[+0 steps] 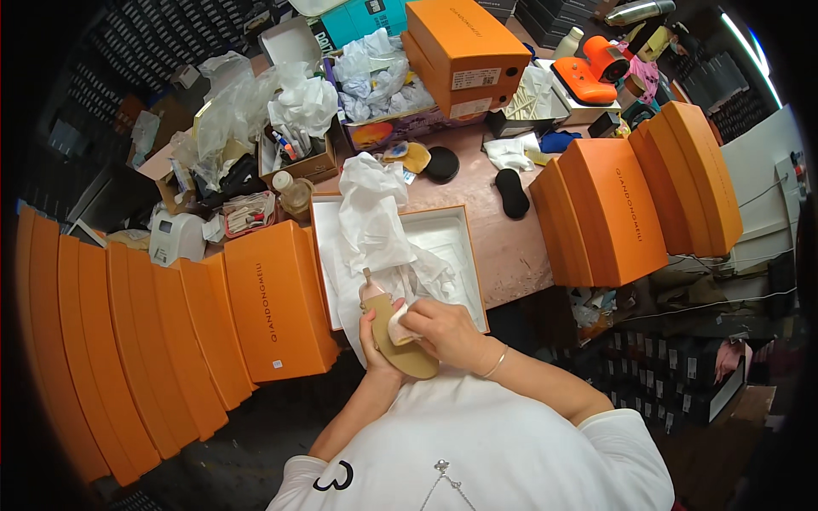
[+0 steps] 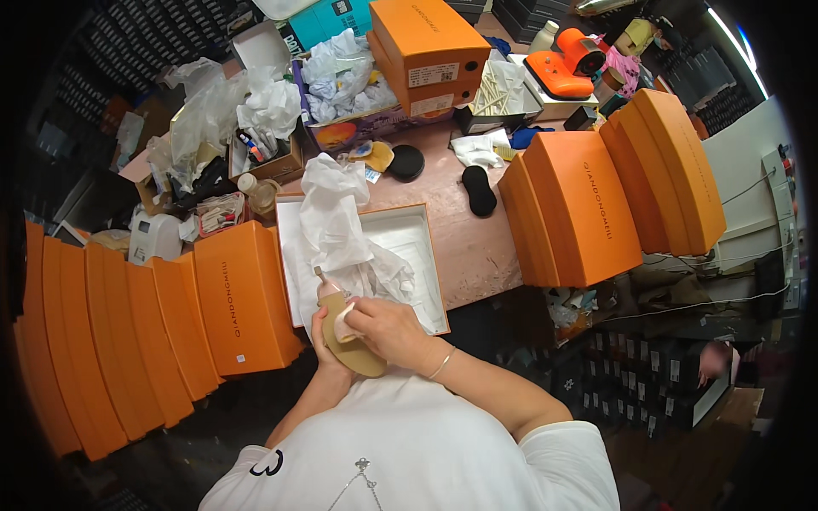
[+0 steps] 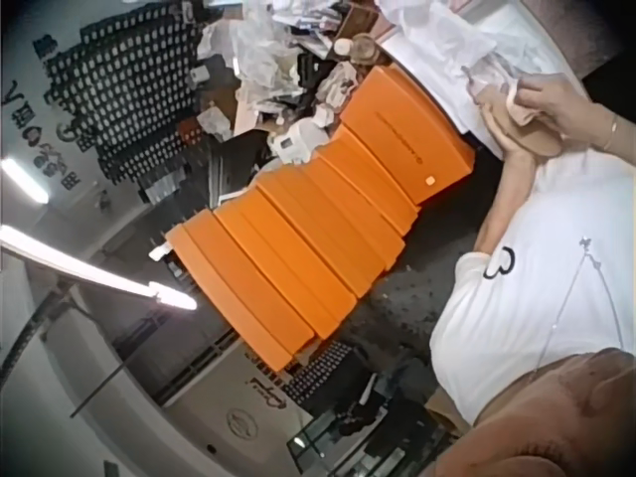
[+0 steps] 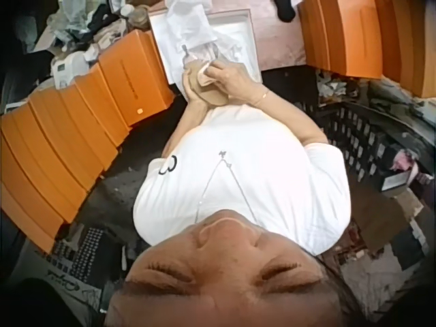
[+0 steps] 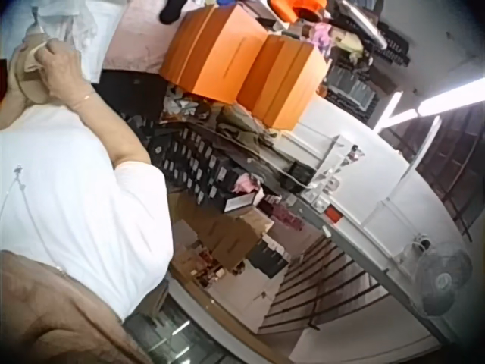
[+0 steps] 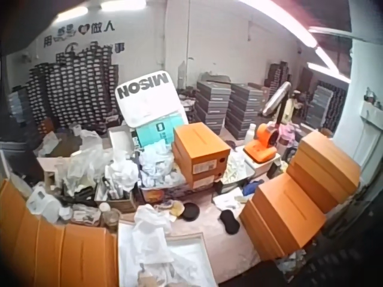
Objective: Packaging high-heeled shoes into boxes with tissue paper and protective fillers.
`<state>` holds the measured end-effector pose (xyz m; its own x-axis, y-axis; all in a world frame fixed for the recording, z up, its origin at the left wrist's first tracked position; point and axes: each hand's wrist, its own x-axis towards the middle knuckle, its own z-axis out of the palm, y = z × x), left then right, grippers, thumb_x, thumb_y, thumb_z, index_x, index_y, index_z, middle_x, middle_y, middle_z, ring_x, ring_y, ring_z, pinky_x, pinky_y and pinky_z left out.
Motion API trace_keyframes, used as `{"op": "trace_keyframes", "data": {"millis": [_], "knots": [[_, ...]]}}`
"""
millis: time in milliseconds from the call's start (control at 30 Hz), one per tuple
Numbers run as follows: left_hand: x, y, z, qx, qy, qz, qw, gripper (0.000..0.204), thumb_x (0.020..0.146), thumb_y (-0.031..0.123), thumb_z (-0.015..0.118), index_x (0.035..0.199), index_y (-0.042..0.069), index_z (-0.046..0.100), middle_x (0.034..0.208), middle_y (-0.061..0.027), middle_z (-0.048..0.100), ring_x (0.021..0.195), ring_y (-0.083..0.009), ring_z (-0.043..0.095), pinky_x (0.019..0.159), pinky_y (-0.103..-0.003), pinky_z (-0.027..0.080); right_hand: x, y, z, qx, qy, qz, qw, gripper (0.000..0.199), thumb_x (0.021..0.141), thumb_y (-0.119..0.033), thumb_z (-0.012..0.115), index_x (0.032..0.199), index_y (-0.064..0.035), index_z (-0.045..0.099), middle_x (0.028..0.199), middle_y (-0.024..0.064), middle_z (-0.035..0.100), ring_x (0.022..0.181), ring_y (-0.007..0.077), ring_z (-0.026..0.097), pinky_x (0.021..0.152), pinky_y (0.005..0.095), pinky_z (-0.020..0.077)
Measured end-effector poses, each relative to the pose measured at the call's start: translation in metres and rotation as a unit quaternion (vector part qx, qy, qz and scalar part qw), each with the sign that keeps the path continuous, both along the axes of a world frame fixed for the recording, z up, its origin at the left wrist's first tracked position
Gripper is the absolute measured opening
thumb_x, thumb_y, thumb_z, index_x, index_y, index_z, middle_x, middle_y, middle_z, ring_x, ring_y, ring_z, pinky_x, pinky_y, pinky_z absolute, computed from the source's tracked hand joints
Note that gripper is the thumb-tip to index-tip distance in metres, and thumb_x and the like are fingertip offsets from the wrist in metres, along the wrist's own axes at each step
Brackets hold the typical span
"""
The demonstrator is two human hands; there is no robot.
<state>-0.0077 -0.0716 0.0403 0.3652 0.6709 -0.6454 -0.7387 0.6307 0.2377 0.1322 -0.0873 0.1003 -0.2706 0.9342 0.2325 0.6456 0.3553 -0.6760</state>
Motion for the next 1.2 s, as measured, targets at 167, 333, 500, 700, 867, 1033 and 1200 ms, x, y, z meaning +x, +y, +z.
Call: {"op": "trace_keyframes", "data": {"millis": [167,333,500,700,867,1033,1200], "knots": [[-0.013,0.015,-0.013,0.068,0.013,-0.011,0.998,0.067,0.085,0.051,0.045,0.124,-0.003,0.045,0.088,-0.0107,0.06,0.084,-0.0246,0.059,0.082,-0.037,0.048,-0.001,-0.031,0.0,-0.006,-0.004,0.06,0.998,0.017,0.071,-0.006,0.063,0.085,-0.0092,0.055,0.083,0.0057,0.055,0.074,0.0252,0.061,0.056,0.0352,0.049],[-0.009,0.005,-0.008,0.125,0.084,-0.021,0.988,0.066,0.092,0.055,0.036,0.129,0.0,0.041,0.085,-0.0113,0.06,0.082,-0.021,0.06,0.076,-0.033,0.049,-0.01,-0.012,0.014,-0.029,0.03,0.002,0.999,0.019,0.073,-0.007,0.064,0.09,-0.011,0.058,0.09,0.0066,0.057,0.077,0.0253,0.062,0.057,0.0368,0.0498],[-0.005,0.0,0.005,0.165,0.071,-0.085,0.98,0.063,0.099,0.054,0.023,0.134,0.004,0.04,0.109,-0.0088,0.06,0.101,-0.0168,0.057,0.087,-0.031,0.048,-0.005,-0.006,0.014,-0.025,0.033,-0.049,0.998,0.024,0.073,-0.004,0.066,0.096,-0.0097,0.062,0.088,0.0081,0.058,0.075,0.0288,0.061,0.063,0.0352,0.0502],[-0.002,-0.016,0.009,0.178,-0.019,-0.125,0.976,0.059,0.098,0.055,0.025,0.132,0.01,0.043,0.121,-0.0092,0.054,0.108,-0.021,0.057,0.092,-0.035,0.048,0.001,0.008,0.013,-0.074,0.116,-0.048,0.989,0.025,0.075,-0.002,0.063,0.099,-0.0078,0.062,0.088,0.012,0.059,0.078,0.0327,0.061,0.067,0.0372,0.0497],[-0.002,-0.014,0.03,0.176,0.016,-0.176,0.968,0.066,0.098,0.057,0.02,0.141,0.009,0.032,0.126,-0.0109,0.051,0.113,-0.0207,0.054,0.095,-0.034,0.046,0.007,-0.017,0.027,-0.084,0.117,-0.002,0.99,0.029,0.073,0.001,0.061,0.101,-0.0075,0.062,0.091,0.0145,0.06,0.085,0.0346,0.061,0.071,0.0382,0.0501],[0.005,-0.02,0.031,0.138,-0.02,-0.165,0.976,0.067,0.096,0.061,0.022,0.135,0.01,0.039,0.124,-0.013,0.052,0.112,-0.0253,0.055,0.093,-0.04,0.048,0.008,-0.001,0.003,-0.059,0.145,-0.045,0.987,0.026,0.078,-0.003,0.064,0.103,-0.0055,0.065,0.1,0.0135,0.06,0.086,0.033,0.062,0.075,0.0358,0.0504],[-0.003,-0.017,0.012,0.206,-0.102,-0.234,0.945,0.071,0.095,0.063,0.022,0.134,0.007,0.04,0.121,-0.015,0.054,0.111,-0.0269,0.056,0.093,-0.04,0.048,0.017,-0.004,0.008,-0.103,0.158,-0.064,0.98,0.021,0.078,-0.001,0.064,0.098,-0.0041,0.062,0.094,0.0118,0.061,0.085,0.0315,0.062,0.074,0.0334,0.0496]]}}
